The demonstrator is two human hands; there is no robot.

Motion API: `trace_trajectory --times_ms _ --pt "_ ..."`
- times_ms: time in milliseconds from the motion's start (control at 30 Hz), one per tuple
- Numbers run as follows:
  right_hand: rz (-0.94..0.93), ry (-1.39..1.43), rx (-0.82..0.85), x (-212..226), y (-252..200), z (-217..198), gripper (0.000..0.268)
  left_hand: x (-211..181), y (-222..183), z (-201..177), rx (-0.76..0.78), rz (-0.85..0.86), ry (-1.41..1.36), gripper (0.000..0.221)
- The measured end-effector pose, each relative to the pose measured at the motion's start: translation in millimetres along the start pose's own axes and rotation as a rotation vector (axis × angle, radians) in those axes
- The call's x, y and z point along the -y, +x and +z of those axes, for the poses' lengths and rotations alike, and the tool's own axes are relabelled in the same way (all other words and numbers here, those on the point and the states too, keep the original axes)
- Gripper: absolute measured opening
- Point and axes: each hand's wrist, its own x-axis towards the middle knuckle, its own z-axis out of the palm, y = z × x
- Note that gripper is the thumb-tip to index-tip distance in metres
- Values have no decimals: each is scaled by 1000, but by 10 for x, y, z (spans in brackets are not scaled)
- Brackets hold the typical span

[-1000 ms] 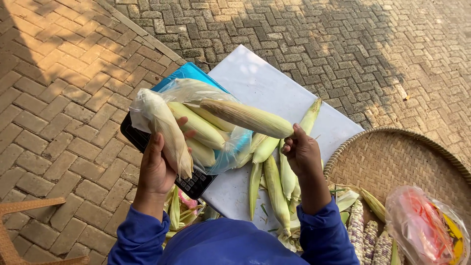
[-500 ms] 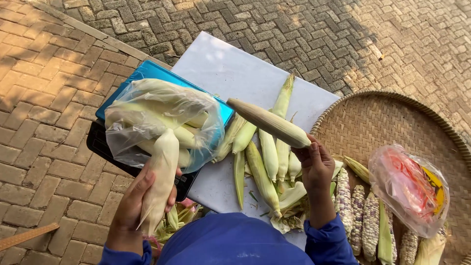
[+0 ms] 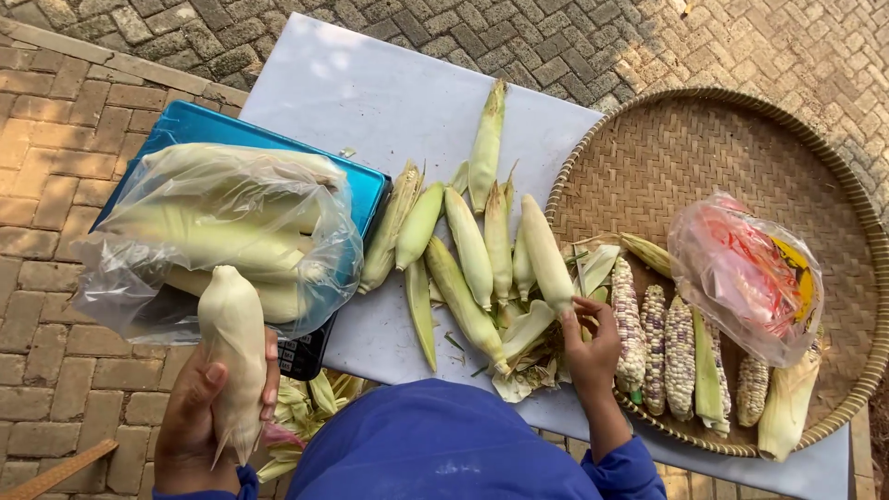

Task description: Husking corn, trimming the ends with a small knife, weighing them on a digital scale, and putting them into plastic bags.

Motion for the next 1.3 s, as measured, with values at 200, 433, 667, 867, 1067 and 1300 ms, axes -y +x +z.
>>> trace_trajectory --times_ms 200,433,667,867,1067,1300 --pt "-420 -702 48 455 98 579 31 -50 111 258 -3 64 44 98" --pt "-504 -491 223 224 1019 1590 29 27 53 147 -2 91 82 96" --pt "-3 -903 307 20 2067 2432 75 175 -4 -80 -10 112 38 91" --pt "378 -235 409 -996 2855 2193 75 382 -128 -489 -8 279 -81 91" --pt "626 977 893 204 2348 1399 78 393 -54 -584 -22 294 -130 87" --pt "455 1037 1027 325 1838 1007 81 269 60 -355 24 299 -106 87"
